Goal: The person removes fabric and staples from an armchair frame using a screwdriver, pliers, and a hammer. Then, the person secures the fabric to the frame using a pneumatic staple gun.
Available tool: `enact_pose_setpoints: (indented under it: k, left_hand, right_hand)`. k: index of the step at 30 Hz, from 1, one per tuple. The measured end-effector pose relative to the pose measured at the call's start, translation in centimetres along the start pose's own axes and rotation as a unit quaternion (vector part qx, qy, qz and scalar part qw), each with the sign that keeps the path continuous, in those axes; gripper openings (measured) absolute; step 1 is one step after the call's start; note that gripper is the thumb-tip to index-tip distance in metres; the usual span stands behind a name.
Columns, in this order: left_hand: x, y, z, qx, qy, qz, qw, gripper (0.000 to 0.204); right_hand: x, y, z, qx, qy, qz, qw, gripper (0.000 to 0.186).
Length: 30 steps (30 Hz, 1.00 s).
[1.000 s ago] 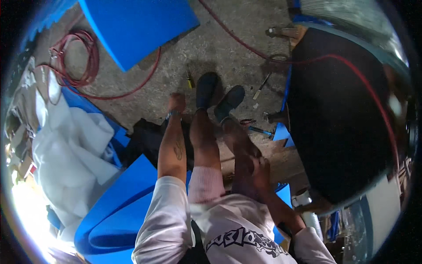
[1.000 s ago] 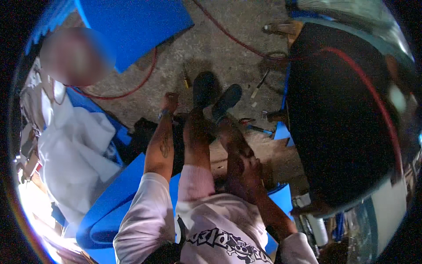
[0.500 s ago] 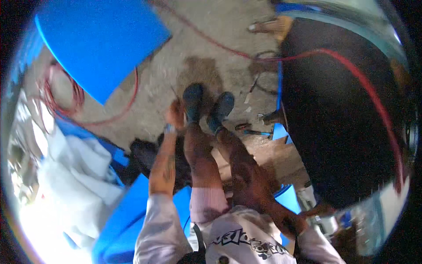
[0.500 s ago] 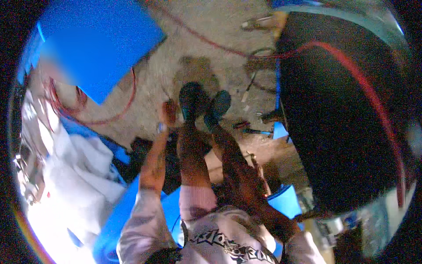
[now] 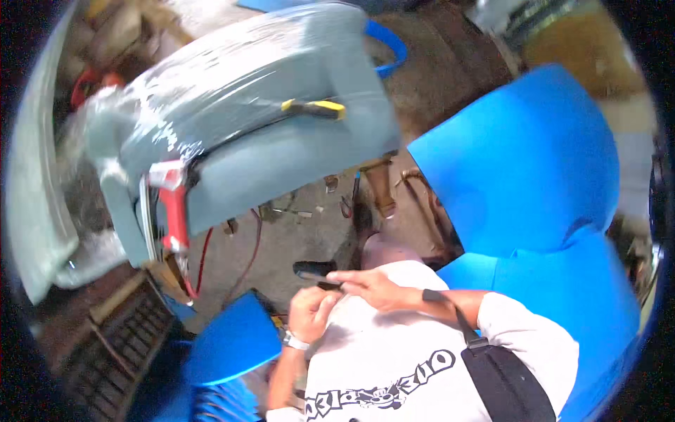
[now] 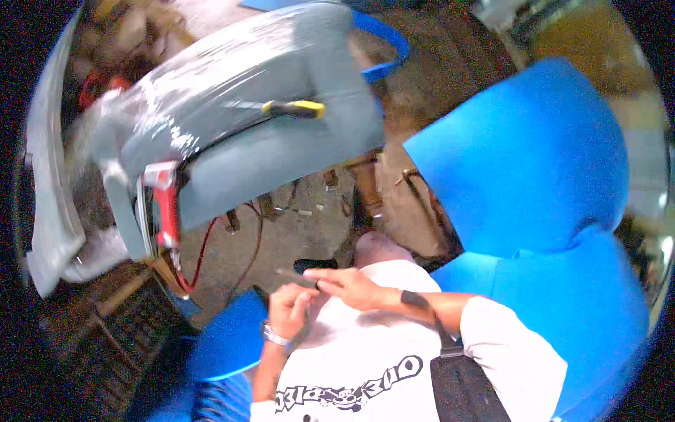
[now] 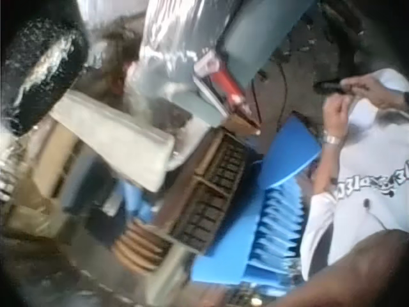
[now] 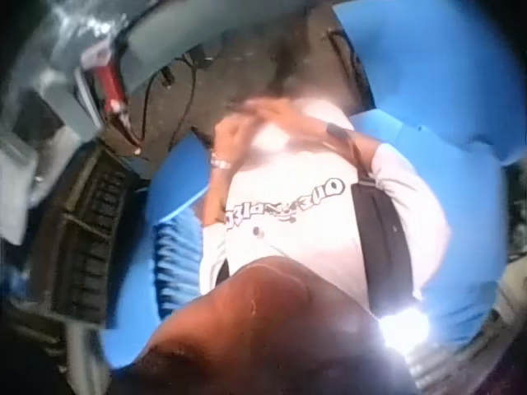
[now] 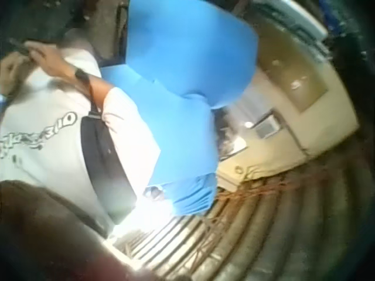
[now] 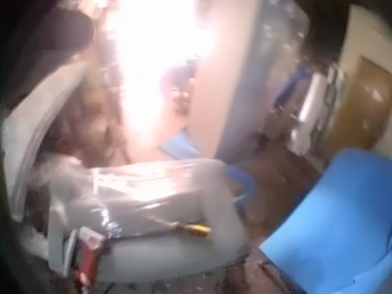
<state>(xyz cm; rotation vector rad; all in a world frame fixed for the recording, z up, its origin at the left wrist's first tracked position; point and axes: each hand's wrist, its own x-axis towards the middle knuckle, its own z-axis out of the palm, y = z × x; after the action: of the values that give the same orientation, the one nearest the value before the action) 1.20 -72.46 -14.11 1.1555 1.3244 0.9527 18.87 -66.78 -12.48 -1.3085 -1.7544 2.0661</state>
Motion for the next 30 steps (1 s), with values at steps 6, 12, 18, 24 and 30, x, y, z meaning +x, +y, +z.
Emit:
enact_pose_setpoints:
  k: [6,12,18,24,30]
  left_hand:
    - [28.7,10.9,7.2,0.245,0.041,0.293,0.923,0.035]
    - [47.2,10.8,23.5,0.585,-0.176,0.276,0.742,0.041]
    - [50.2,9.5,25.3,0.635,-0.184,0.256,0.705,0.027]
    - [50.7,8.9,25.8,0.643,-0.186,0.264,0.694,0.023]
    - [50.8,8.4,25.7,0.628,-0.181,0.277,0.704,0.022]
  right_hand:
    - [-3.4,2.1,-21.3,0.106,0.310,-0.019,0.945,0.030]
    - [0.0,9.4,-38.1,0.126,0.288,-0.033,0.949,0.028]
    - [1.4,14.0,-41.3,0.172,0.254,-0.099,0.947,0.027]
    - [1.8,15.2,-41.8,0.200,0.193,-0.106,0.955,0.028]
    - [2.1,15.4,-43.2,0.161,0.194,-0.136,0.958,0.032]
